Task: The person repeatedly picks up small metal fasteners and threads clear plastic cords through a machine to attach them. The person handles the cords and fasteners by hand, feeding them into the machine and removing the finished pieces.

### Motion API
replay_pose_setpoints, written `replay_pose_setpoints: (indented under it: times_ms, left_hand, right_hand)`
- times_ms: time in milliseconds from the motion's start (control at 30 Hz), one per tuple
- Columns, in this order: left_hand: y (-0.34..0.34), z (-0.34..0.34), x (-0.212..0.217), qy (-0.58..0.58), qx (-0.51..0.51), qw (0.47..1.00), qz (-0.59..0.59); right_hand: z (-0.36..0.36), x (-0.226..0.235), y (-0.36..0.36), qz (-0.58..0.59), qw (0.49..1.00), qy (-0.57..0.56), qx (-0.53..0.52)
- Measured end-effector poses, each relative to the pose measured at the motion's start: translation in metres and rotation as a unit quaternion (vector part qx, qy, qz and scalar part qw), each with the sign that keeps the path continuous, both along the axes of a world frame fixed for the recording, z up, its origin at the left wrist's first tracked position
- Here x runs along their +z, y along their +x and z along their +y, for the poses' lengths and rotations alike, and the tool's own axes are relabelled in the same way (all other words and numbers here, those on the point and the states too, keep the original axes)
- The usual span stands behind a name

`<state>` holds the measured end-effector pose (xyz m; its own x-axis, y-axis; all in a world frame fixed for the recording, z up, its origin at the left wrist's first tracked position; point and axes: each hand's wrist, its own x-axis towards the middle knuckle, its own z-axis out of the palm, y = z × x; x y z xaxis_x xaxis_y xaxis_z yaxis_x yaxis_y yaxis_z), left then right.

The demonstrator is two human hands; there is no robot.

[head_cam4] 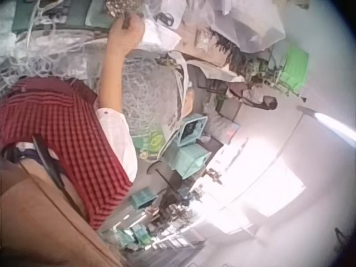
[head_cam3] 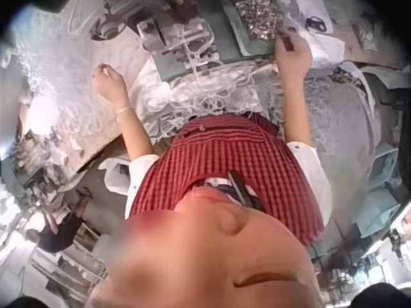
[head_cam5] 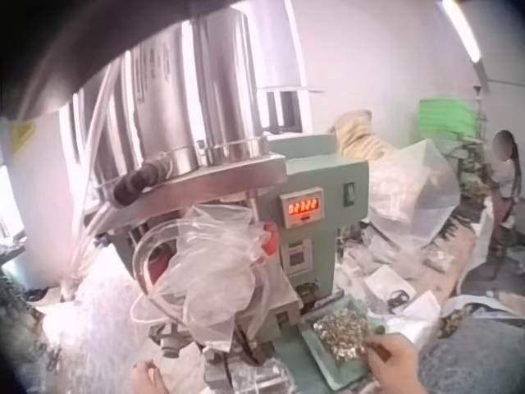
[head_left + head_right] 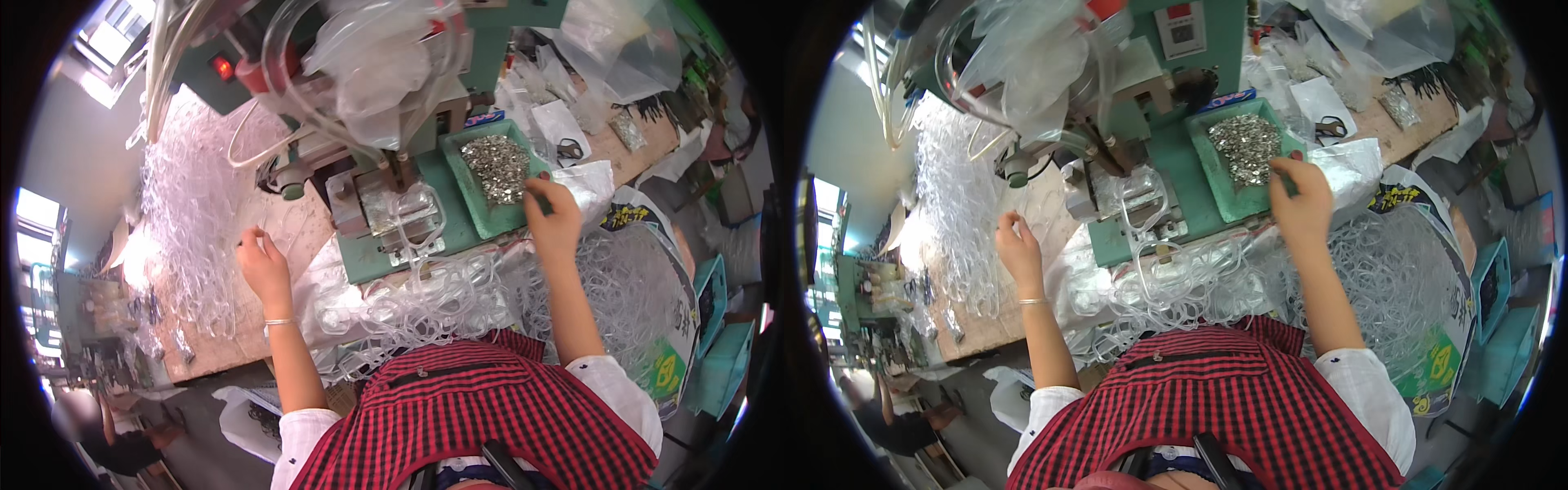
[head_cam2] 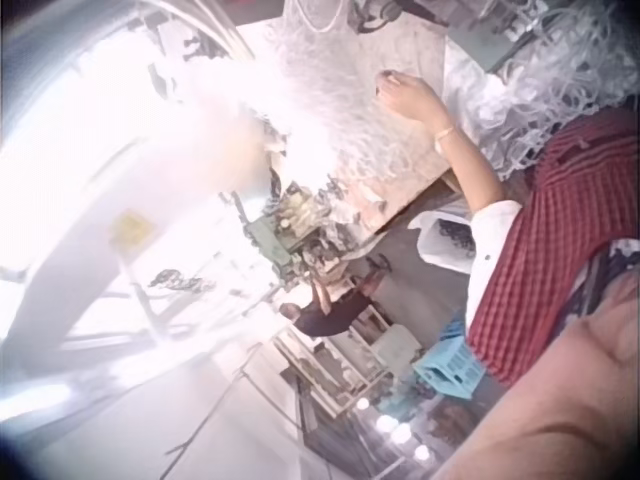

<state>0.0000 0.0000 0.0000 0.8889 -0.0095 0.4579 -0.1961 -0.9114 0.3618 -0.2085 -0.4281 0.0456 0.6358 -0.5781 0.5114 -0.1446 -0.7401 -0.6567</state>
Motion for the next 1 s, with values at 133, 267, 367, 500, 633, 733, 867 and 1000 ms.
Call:
replay_pose_setpoints:
  times_ms: [133, 267, 367, 500, 633, 733, 867, 1000]
  left_hand:
    - [-0.002, -0.008, 0.019, -0.040, -0.042, 0.998, 0.011]
    - [-0.015, -0.021, -0.016, 0.083, -0.056, 0.993, 0.068]
    - [-0.013, -0.029, -0.018, 0.113, -0.058, 0.991, 0.034]
    - [-0.028, -0.039, 0.010, -0.040, -0.113, 0.992, -0.029]
    - [-0.065, -0.061, 0.048, -0.446, -0.163, 0.880, -0.024]
    - [-0.089, -0.096, 0.137, -0.608, -0.309, 0.724, -0.107]
    - [-0.072, -0.120, 0.185, -0.500, -0.438, 0.735, -0.133]
    - [-0.072, -0.130, 0.188, -0.561, -0.417, 0.701, -0.138]
  right_hand:
    - [-0.002, 0.009, -0.014, -0.023, 0.988, 0.152, 0.020]
    - [0.040, 0.062, 0.013, -0.013, 0.959, 0.210, 0.190]
    - [0.056, 0.094, 0.058, -0.021, 0.932, 0.182, 0.311]
    - [0.080, 0.078, 0.085, -0.063, 0.917, 0.259, 0.297]
    - [0.093, 0.066, 0.074, -0.072, 0.893, 0.338, 0.287]
    - [0.094, 0.074, 0.079, -0.067, 0.875, 0.368, 0.308]
    - [0.106, 0.079, 0.082, -0.130, 0.796, 0.491, 0.329]
    - [0.119, 0.085, 0.080, -0.150, 0.808, 0.473, 0.317]
